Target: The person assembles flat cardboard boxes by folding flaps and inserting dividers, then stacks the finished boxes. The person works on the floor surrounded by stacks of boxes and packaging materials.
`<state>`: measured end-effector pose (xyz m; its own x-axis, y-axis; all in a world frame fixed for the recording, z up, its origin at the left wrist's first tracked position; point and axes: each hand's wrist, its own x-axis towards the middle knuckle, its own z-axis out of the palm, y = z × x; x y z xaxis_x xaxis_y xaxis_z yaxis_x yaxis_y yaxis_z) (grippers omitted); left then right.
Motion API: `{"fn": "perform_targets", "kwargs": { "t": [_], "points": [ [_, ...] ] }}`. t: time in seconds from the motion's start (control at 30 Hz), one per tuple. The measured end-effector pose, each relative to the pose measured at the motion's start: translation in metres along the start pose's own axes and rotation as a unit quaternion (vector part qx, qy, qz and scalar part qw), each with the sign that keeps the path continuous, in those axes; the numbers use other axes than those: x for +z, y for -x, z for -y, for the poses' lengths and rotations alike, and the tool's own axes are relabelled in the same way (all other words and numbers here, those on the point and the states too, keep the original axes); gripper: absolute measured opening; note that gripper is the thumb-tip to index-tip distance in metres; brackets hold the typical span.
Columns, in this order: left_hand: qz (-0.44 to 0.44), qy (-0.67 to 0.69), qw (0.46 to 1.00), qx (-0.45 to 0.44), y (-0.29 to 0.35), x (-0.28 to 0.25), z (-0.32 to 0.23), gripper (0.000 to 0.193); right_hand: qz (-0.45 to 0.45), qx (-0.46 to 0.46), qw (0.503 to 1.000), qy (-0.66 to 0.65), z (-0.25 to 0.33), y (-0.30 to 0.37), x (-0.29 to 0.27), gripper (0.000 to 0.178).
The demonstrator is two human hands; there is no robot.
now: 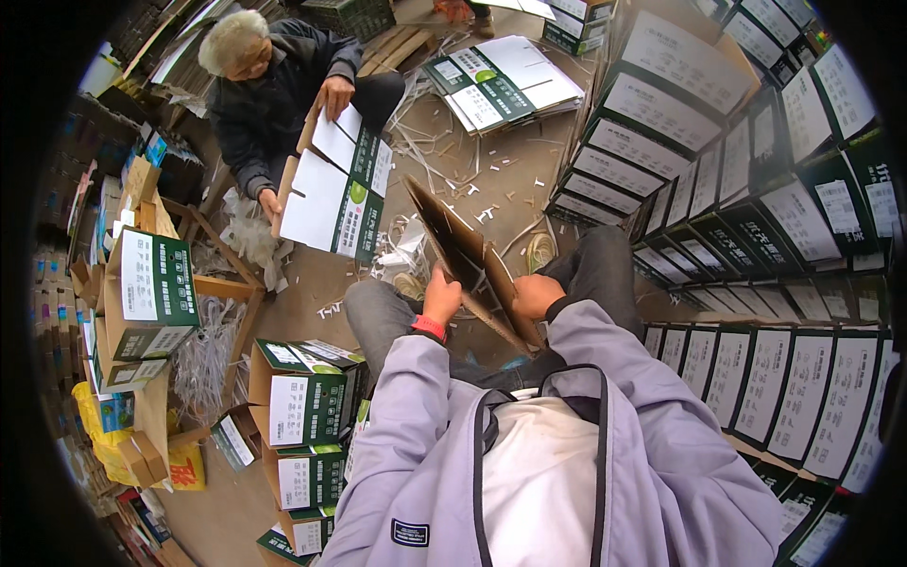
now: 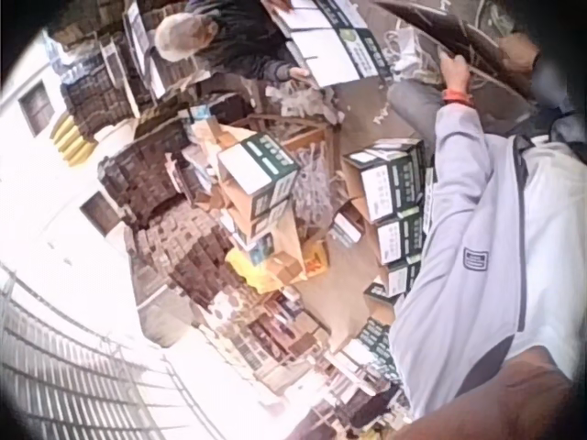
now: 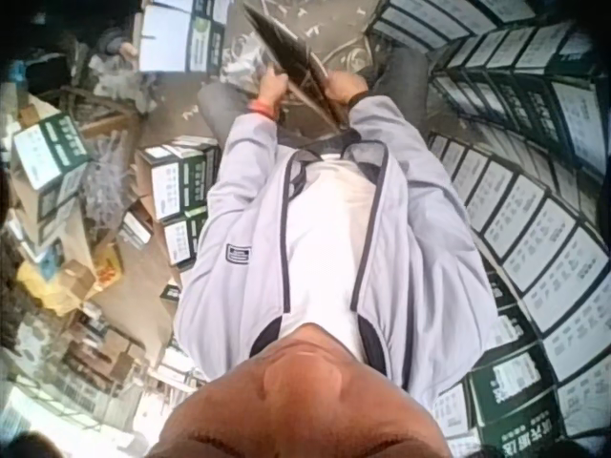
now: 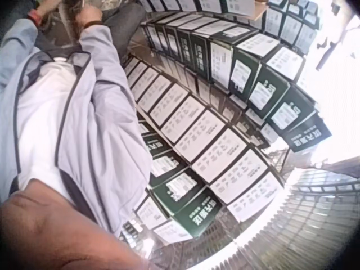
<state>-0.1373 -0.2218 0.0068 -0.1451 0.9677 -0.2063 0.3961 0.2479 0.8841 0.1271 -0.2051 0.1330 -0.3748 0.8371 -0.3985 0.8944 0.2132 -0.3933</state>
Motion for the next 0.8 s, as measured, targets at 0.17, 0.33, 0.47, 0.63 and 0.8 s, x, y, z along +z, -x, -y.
{"fn": "perform_targets", "kwargs": {
  "t": [0.17,0.33,0.47,0.63,0.8],
  "points": [
    [-0.006,-0.059,0.996,-0.065,0.040,-0.023,-0.075,0.064,-0.129,0.136,0.979,-0.081,-0.033,-0.011,-0.007,0.030],
    [0.001,-0.105,0.993,-0.056,0.081,-0.029,-0.082,0.058,-0.213,0.147,0.926,-0.275,-0.061,-0.045,0.007,0.027],
    [0.034,-0.153,0.986,-0.062,0.076,-0.001,-0.079,0.066,-0.350,0.089,0.630,-0.687,-0.111,-0.061,0.023,0.022],
    [0.024,-0.164,0.980,-0.110,0.073,-0.012,-0.073,0.067,-0.414,0.169,0.780,-0.438,-0.102,-0.054,-0.023,0.054],
    [0.011,-0.229,0.958,-0.173,0.062,-0.034,-0.081,0.067,-0.156,0.072,0.963,-0.206,-0.061,0.005,-0.004,0.068]
  ]
}}
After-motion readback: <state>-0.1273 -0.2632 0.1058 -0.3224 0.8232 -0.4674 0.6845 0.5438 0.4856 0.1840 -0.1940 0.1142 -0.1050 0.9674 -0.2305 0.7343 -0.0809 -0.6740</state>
